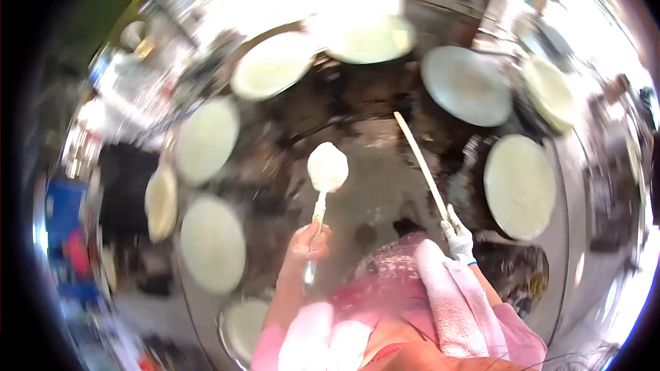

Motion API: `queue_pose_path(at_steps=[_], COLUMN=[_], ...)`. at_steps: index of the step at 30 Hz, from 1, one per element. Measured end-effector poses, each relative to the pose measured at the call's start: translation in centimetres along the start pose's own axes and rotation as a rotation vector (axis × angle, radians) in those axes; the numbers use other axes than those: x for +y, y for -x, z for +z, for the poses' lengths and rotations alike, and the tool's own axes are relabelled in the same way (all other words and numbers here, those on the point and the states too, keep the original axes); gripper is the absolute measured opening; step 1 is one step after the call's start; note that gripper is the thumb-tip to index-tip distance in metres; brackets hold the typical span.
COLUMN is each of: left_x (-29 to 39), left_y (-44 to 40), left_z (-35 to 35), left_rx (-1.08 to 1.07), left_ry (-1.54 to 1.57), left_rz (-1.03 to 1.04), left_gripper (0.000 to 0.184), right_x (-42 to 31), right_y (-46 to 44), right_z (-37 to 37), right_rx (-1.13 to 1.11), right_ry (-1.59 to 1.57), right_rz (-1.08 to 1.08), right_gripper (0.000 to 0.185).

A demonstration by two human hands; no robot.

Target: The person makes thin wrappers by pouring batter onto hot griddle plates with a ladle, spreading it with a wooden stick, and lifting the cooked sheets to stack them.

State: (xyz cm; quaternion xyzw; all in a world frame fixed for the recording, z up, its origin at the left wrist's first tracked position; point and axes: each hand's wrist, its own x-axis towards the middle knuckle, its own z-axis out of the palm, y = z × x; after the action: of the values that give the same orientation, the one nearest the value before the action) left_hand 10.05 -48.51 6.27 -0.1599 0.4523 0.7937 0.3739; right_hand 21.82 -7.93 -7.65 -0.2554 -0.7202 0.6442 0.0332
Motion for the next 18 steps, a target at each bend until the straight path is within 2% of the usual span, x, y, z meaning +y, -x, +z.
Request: queue_pose_path(at_steps=[2, 4, 6, 8, 9, 10, 12, 14, 16, 18], left_x=[2.2, 5.0, 6.8, 7.9, 8.3, 8.6, 8.1, 6.9, 5.5, 2.9], left_y=[-6.6, -12.9, -20.1, -27.6, -30.5, -33.3, -37.7, -42.2, -46.4, -50.5], left_z=[4.1, 10.0, 15.1, 20.3, 23.3, 26.8, 33.7, 38.2, 41.2, 43.2], left_rx=[-0.116, -0.183, -0.284, -0.47, -0.468, -0.472, -0.426, -0.387, -0.45, -0.484], left_ry=[-0.069, -0.134, -0.193, -0.232, -0.276, -0.321, -0.474, -0.598, -0.652, -0.586], left_rz=[-0.106, -0.202, -0.267, -0.307, -0.319, -0.324, -0.246, -0.178, -0.145, -0.127], left_gripper=[0.036, 0.036, 0.037, 0.037, 0.037, 0.038, 0.036, 0.036, 0.038, 0.035], right_x=[-1.1, 0.8, -0.7, 0.0, 2.7, 2.4, 1.4, -6.9, -7.5, -7.4], right_y=[0.4, -0.7, -2.6, -5.6, -7.5, -9.2, -13.2, -16.4, -20.6, -24.5], right_z=[-3.2, -5.6, -7.0, -8.4, -8.9, -9.6, -11.0, -11.7, -11.5, -11.2], right_rx=[0.18, 0.326, 0.456, 0.53, 0.591, 0.581, 0.598, 0.665, 0.732, 0.838], right_ry=[-0.019, -0.198, -0.281, -0.218, -0.075, -0.056, -0.305, -0.239, -0.255, -0.051], right_rz=[0.012, 0.144, 0.221, 0.211, 0.067, 0.092, 0.122, 0.187, 0.087, -0.021], right_gripper=[0.052, 0.051, 0.049, 0.049, 0.049, 0.05, 0.049, 0.05, 0.05, 0.05])
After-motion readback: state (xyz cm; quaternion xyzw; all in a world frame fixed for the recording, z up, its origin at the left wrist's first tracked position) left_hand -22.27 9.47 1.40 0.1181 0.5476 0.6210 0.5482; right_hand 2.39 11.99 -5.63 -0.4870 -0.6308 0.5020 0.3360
